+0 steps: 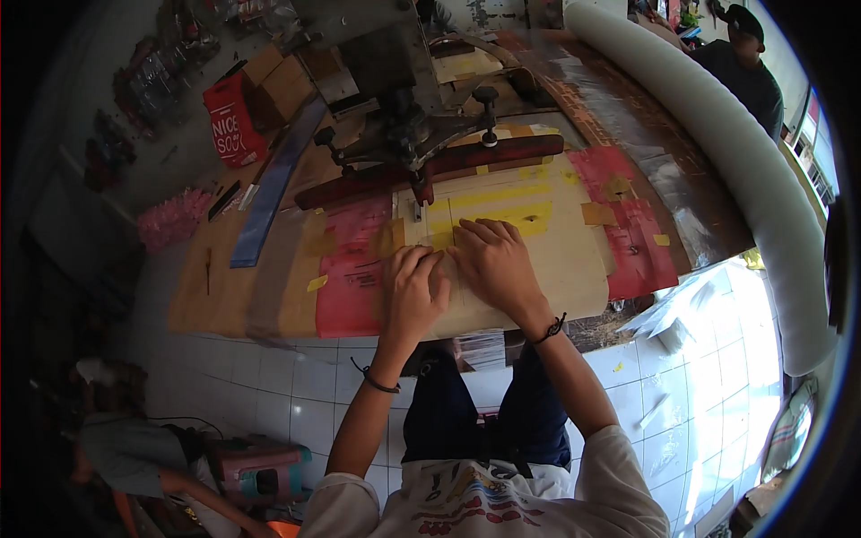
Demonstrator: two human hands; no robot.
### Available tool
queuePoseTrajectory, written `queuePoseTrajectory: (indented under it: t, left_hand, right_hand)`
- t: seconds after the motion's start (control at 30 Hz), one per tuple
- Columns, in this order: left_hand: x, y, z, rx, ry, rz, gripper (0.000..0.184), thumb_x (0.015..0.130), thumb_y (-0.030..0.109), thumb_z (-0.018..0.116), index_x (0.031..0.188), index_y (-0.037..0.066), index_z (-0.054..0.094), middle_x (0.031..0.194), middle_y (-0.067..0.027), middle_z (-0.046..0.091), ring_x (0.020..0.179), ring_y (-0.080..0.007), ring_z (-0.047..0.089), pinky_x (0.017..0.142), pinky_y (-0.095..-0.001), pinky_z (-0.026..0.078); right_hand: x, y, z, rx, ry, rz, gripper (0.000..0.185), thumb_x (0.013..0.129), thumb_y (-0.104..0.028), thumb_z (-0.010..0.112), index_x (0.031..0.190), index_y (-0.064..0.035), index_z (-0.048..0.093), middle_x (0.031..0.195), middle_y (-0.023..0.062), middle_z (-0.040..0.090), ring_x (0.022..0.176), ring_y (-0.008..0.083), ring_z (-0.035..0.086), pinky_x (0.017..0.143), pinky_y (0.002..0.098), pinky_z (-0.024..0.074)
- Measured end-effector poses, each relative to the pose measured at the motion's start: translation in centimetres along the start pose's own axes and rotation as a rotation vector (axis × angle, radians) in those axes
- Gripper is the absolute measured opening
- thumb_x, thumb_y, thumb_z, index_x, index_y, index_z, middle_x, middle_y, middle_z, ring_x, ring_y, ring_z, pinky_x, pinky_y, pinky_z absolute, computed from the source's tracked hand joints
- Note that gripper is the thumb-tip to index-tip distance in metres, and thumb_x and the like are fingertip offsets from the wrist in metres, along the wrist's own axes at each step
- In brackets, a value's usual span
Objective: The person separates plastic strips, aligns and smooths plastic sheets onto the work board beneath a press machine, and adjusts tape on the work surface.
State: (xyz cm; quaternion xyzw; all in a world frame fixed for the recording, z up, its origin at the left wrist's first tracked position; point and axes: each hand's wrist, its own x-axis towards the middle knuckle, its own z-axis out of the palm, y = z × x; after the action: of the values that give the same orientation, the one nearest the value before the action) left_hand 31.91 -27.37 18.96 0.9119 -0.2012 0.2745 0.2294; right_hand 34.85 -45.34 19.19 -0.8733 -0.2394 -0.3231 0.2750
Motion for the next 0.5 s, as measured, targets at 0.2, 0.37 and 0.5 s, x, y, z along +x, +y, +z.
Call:
queuePoseTrajectory:
  t: [0.2, 0.37, 0.5]
  left_hand:
    - [0.1, 0.1, 0.2, -0.044, 0.020, -0.031, 0.034, 0.091, 0.018, 0.064, 0.118, -0.001, 0.069, 0.128, -0.0141, 0.063, 0.125, -0.0336, 0.054, 0.109, -0.0478, 0.040]
    - [-0.3, -0.1, -0.6, -0.121, -0.009, -0.010, 0.036, 0.090, 0.020, 0.067, 0.121, 0.001, 0.069, 0.130, -0.0109, 0.064, 0.129, -0.0323, 0.052, 0.112, -0.0456, 0.037]
    - [-0.2, -0.6, 0.3, -0.044, -0.013, 0.003, 0.034, 0.089, 0.021, 0.070, 0.119, 0.004, 0.071, 0.129, -0.0072, 0.065, 0.127, -0.0296, 0.053, 0.109, -0.0434, 0.037]
  right_hand:
    - [0.4, -0.5, -1.1, 0.120, -0.078, 0.080, 0.025, 0.098, -0.026, 0.063, 0.099, -0.0039, 0.075, 0.095, 0.0140, 0.075, 0.092, 0.0329, 0.068, 0.088, 0.0447, 0.0498]
    - [0.2, -0.2, -0.1, 0.091, -0.038, 0.039, 0.024, 0.098, -0.024, 0.062, 0.097, -0.0030, 0.074, 0.098, 0.0131, 0.074, 0.096, 0.0340, 0.068, 0.090, 0.0448, 0.0498]
    - [0.4, 0.0, -0.3, 0.087, -0.112, 0.016, 0.022, 0.098, -0.020, 0.061, 0.100, -0.0011, 0.073, 0.104, 0.0144, 0.073, 0.100, 0.0359, 0.067, 0.094, 0.0458, 0.0495]
